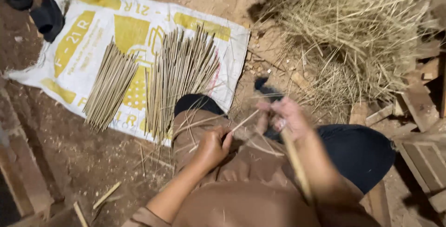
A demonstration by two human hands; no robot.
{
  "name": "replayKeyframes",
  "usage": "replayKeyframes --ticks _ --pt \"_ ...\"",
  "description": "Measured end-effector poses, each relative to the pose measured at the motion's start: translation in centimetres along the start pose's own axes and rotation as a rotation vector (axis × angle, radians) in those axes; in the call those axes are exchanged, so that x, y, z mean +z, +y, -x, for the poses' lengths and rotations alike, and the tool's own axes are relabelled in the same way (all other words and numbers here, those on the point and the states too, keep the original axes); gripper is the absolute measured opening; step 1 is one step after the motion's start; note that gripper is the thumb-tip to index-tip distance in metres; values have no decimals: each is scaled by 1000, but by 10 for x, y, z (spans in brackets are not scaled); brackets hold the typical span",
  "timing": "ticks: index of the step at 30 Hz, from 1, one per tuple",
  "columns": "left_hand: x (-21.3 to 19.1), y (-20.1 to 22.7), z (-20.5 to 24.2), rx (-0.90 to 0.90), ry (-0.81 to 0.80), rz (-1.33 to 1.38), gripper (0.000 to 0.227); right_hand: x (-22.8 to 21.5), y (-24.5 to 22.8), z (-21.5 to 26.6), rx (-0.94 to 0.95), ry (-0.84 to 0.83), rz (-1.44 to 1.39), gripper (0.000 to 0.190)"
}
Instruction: Cleaning thin wooden sticks by scraping off excess material with a small blade
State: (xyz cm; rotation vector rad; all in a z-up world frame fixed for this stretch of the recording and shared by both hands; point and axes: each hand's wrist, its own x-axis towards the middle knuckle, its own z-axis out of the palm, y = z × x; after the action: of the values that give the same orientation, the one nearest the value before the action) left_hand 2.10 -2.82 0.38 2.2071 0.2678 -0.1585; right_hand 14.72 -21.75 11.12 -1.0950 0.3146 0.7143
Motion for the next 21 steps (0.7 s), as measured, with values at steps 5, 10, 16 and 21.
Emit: replayKeyframes --ticks 5,10,16,21 --pt "25 -15 -8 151 46 -105 22 -62 96 -48 186 -124 95 19" --pt "-7 -4 -7 286 97 7 18 -139 42 -73 11 -42 -126 19" --pt "-4 -23 -48 855 733 -133 14 -102 25 -41 12 -299 -421 61" --pt "5 36 -30 894 322 441 14 -41 42 -25 143 -349 -355 33"
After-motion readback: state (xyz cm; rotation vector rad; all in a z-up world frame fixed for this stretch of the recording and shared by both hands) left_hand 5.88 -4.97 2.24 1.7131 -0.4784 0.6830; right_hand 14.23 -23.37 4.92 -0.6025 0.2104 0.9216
